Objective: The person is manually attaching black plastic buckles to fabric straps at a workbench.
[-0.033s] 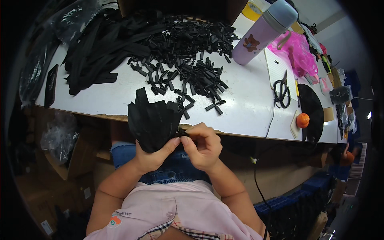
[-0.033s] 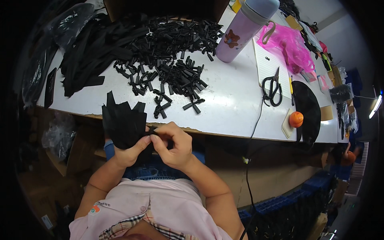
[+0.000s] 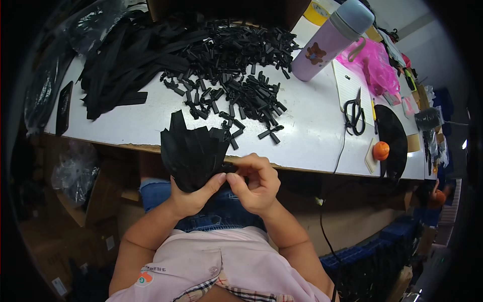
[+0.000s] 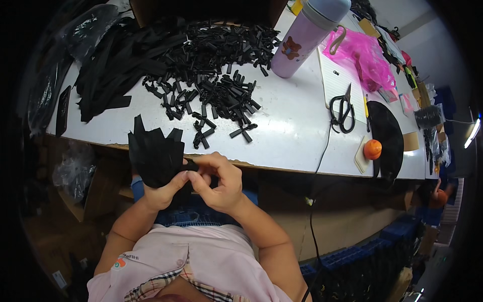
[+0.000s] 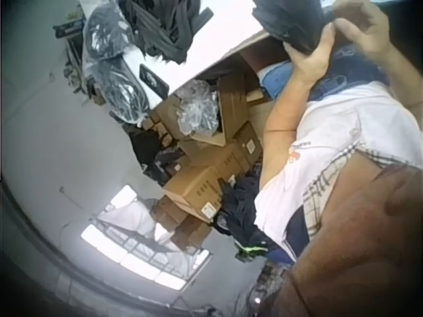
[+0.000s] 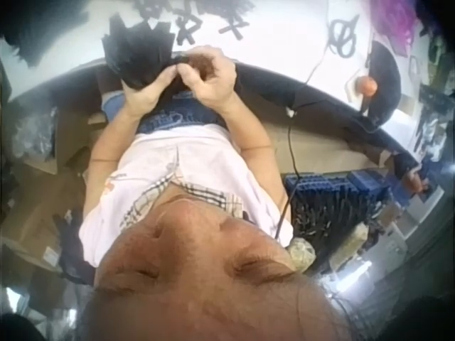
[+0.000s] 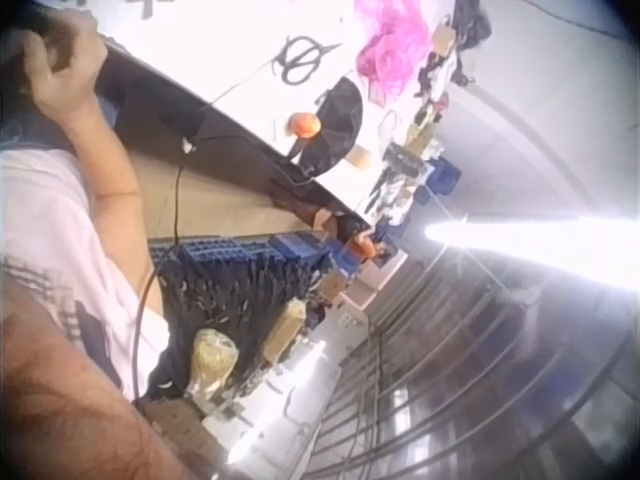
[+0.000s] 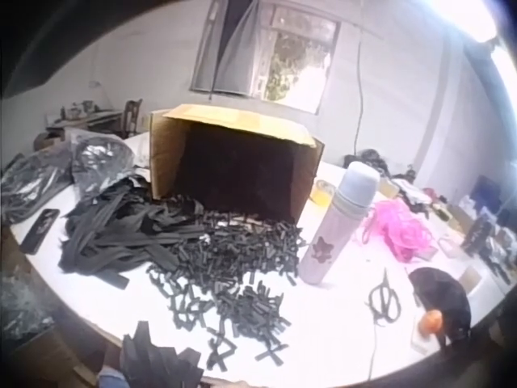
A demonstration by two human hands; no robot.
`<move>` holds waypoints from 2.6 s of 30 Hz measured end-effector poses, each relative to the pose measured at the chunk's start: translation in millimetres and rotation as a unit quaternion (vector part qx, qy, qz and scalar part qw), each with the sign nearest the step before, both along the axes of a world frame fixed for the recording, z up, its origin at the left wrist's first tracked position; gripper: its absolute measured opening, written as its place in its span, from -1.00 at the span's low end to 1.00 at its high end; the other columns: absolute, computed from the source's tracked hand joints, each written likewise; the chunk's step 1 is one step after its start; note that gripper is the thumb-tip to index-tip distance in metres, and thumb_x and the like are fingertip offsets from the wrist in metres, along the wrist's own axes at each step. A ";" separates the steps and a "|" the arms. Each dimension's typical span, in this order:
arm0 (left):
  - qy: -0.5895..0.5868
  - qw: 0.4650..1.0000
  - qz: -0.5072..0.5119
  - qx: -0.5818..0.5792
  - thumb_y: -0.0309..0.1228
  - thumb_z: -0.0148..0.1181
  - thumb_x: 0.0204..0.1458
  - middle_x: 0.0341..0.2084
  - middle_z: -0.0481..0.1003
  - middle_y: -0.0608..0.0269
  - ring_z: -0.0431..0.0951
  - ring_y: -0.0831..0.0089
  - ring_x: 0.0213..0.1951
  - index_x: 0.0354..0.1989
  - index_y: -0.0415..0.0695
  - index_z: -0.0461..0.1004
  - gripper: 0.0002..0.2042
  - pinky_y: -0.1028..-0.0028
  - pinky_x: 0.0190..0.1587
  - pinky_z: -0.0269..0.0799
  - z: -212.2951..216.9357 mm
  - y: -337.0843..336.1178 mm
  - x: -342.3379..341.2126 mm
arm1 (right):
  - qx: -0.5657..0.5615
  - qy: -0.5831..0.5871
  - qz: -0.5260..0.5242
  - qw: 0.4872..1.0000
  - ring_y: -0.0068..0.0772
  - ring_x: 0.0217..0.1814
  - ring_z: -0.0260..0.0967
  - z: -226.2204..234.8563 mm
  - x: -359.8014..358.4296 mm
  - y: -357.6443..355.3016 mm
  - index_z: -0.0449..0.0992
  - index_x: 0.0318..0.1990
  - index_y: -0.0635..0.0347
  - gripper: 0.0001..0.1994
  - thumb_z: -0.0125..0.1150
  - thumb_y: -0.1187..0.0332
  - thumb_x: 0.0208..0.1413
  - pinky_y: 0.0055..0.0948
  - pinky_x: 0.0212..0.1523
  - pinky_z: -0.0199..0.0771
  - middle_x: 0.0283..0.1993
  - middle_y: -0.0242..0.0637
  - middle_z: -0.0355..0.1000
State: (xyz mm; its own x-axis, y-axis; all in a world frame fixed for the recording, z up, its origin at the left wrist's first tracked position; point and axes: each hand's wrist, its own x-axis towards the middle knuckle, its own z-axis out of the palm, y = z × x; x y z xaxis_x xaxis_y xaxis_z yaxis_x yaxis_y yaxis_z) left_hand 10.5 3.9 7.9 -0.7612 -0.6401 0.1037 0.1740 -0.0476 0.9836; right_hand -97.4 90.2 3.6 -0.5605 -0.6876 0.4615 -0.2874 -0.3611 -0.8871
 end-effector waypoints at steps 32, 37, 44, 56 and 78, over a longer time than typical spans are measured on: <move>0.035 0.989 -0.084 0.118 -0.57 0.18 -0.24 -0.45 0.36 0.33 0.33 0.63 -0.44 -0.26 -0.22 0.35 -0.71 0.66 -0.41 0.26 -3.2 -20.8 13.0 | 0.076 -0.292 0.193 0.934 -0.68 -0.63 0.18 8.2 1.5 2.5 0.38 -0.41 0.35 -0.92 0.09 0.55 -0.10 -0.74 -0.66 0.18 -0.54 -0.32 0.32; -0.019 0.988 -0.060 0.138 -0.50 0.16 -0.18 -0.44 0.31 0.32 0.30 0.58 -0.42 -0.29 -0.21 0.31 -0.75 0.62 -0.41 0.23 0.7 -12.6 17.3 | 0.091 -0.247 0.146 0.954 -0.69 -0.67 0.17 10.0 9.9 -1.9 0.37 -0.43 0.34 -0.94 0.05 0.52 -0.05 -0.74 -0.69 0.16 -0.58 -0.33 0.31; -0.017 0.999 -0.032 -0.020 -0.46 0.03 -0.06 -0.53 0.32 0.32 0.35 0.54 -0.50 -0.37 -0.22 0.31 -0.88 0.57 -0.46 0.28 -3.7 -8.8 17.8 | 0.147 -0.160 0.143 0.966 -0.66 -0.62 0.17 -0.3 1.5 -3.7 0.40 -0.37 0.26 -0.88 0.10 0.48 -0.12 -0.71 -0.64 0.14 -0.58 -0.36 0.29; -0.024 0.977 0.054 0.205 -0.49 0.11 -0.12 -0.42 0.38 0.34 0.37 0.61 -0.41 -0.29 -0.22 0.34 -0.80 0.60 -0.33 0.31 -9.2 -11.2 5.3 | 0.196 0.506 -0.144 0.827 -0.39 -0.48 0.17 0.1 -9.6 -12.3 0.43 -0.31 0.17 -0.69 0.22 0.40 -0.35 -0.51 -0.47 0.17 -0.35 -0.32 0.29; -0.060 0.997 0.021 -0.044 -0.59 0.09 -0.17 -0.45 0.45 0.29 0.42 0.62 -0.42 -0.36 -0.25 0.42 -0.85 0.62 -0.33 0.33 -5.5 -6.3 0.4 | 0.046 0.290 -0.005 0.956 -0.53 -0.55 0.25 8.8 -20.1 -5.0 0.45 -0.41 0.30 -0.81 0.15 0.66 -0.30 -0.65 -0.59 0.24 -0.50 -0.25 0.32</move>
State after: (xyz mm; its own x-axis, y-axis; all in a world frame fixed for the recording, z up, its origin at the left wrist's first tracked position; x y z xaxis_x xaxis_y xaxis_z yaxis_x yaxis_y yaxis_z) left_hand 10.9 -2.4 2.4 -0.7442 -0.6642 0.0708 0.0549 0.0449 0.9975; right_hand -117.5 85.1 12.3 -0.2361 -0.7363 0.6342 -0.7434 -0.2835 -0.6059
